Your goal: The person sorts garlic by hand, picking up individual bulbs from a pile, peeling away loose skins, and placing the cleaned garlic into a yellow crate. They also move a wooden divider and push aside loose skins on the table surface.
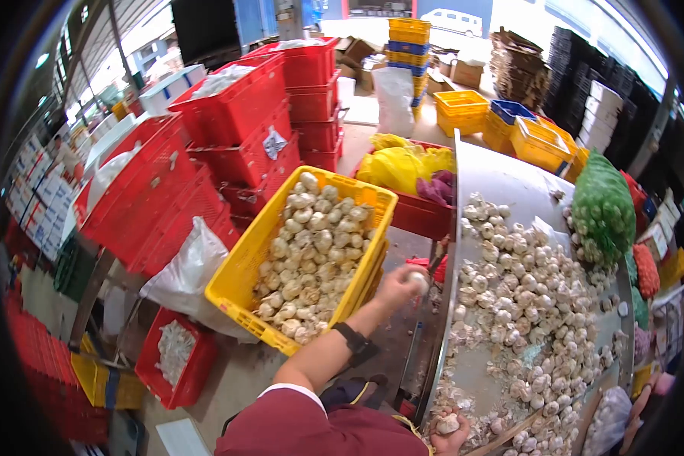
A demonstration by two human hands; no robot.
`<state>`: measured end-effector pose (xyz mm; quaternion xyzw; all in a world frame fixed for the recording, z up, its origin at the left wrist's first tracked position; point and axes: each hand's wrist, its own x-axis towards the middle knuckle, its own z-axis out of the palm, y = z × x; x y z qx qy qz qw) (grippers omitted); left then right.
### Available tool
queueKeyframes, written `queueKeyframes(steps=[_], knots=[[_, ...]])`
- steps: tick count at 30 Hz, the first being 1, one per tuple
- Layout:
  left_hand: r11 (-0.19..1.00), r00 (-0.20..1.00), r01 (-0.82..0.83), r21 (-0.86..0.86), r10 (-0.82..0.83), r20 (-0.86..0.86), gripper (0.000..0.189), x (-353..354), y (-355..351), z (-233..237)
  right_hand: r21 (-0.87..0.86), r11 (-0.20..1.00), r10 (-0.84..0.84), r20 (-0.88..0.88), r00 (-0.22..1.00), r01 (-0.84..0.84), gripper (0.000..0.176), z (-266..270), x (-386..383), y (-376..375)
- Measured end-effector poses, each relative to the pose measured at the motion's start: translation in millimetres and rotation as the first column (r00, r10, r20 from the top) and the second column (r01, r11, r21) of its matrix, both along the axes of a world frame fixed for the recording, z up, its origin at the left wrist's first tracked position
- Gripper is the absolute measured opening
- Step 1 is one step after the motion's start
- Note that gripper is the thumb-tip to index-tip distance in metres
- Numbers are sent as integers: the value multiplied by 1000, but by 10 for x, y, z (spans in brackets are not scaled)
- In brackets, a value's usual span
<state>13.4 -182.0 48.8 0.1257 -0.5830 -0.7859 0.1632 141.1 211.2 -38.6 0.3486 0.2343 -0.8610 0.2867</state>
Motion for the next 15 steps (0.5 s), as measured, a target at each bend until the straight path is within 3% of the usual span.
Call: queueKeyframes(steps=[1,3,4,5,6,8,12,13,14,15], knots=[[978,978,-206,30,205,44,28,194,-225,-8,-4,1000,30,0,1000,-30,24,31,10,-52],[838,838,-543,52,538,90,44,557,-633,-115,-53,997,48,23,999,-47,23,213,32,-220],[825,823,-564,46,557,110,59,767,-836,-249,-79,996,53,30,998,-51,23,318,29,-314],[751,739,-594,-289,651,172,66,967,-1002,-470,-105,993,54,35,998,-50,23,401,20,-398],[606,635,-531,-592,748,196,73,1181,-1069,-653,-129,990,53,41,998,-48,22,437,5,-464],[599,732,-208,-773,620,283,81,1630,-924,-819,-108,991,80,50,996,-74,22,262,-32,-426],[607,731,214,-766,421,537,78,1989,-325,-561,-107,990,89,14,996,-87,22,223,-87,-458],[504,744,178,-845,493,451,72,1979,-287,-501,-175,980,99,11,995,-96,22,218,-92,-452],[506,744,171,-846,496,447,72,1959,-294,-516,-241,965,110,6,994,-105,22,211,-104,-455],[556,740,178,-812,468,483,68,1934,-320,-542,-55,994,91,6,996,-90,22,196,-104,-483]])
